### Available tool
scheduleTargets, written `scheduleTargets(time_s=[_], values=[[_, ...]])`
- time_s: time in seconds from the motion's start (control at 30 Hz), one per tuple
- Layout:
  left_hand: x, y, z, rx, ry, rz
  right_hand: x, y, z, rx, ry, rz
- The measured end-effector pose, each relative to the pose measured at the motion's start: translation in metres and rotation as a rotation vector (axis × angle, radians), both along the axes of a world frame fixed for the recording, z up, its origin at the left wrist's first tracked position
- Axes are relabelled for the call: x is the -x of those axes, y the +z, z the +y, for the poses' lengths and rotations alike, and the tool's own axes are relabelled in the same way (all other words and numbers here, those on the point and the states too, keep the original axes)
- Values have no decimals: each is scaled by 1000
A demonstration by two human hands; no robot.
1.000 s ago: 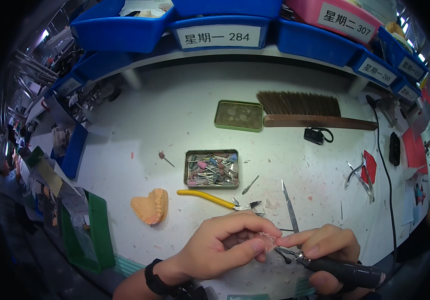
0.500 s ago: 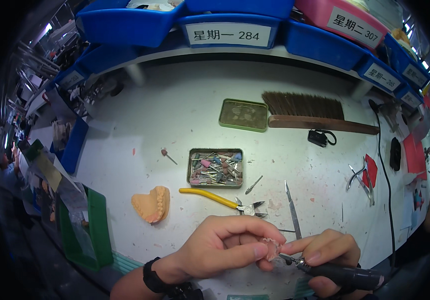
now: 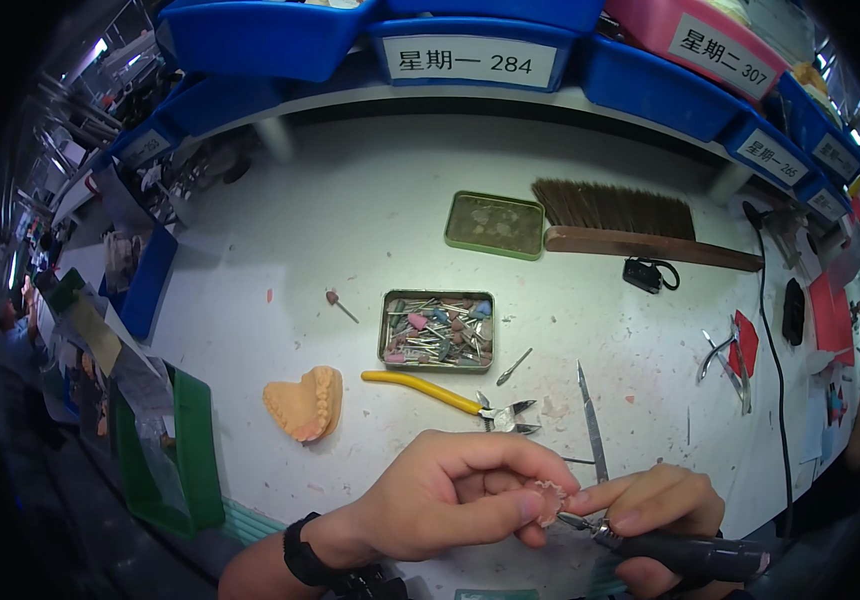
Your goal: Grinding and shaping a dental prosthetic piece using a rotary tool and inspecting it against a dental cast.
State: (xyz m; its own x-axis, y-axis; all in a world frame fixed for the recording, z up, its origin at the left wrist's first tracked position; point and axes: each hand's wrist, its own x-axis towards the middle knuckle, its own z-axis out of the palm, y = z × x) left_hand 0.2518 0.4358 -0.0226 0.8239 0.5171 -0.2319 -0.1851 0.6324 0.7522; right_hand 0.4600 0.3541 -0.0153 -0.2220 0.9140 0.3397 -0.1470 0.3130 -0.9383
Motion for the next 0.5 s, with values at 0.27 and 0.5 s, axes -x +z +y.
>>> scheduleTargets(time_s=[0.27,0.5], values=[[1,-5,0,-83,-7,-73,0,-1,1,29,6,9],[-10,-10,-8,-438,225,72,1,1,4,-79,-86,-42]])
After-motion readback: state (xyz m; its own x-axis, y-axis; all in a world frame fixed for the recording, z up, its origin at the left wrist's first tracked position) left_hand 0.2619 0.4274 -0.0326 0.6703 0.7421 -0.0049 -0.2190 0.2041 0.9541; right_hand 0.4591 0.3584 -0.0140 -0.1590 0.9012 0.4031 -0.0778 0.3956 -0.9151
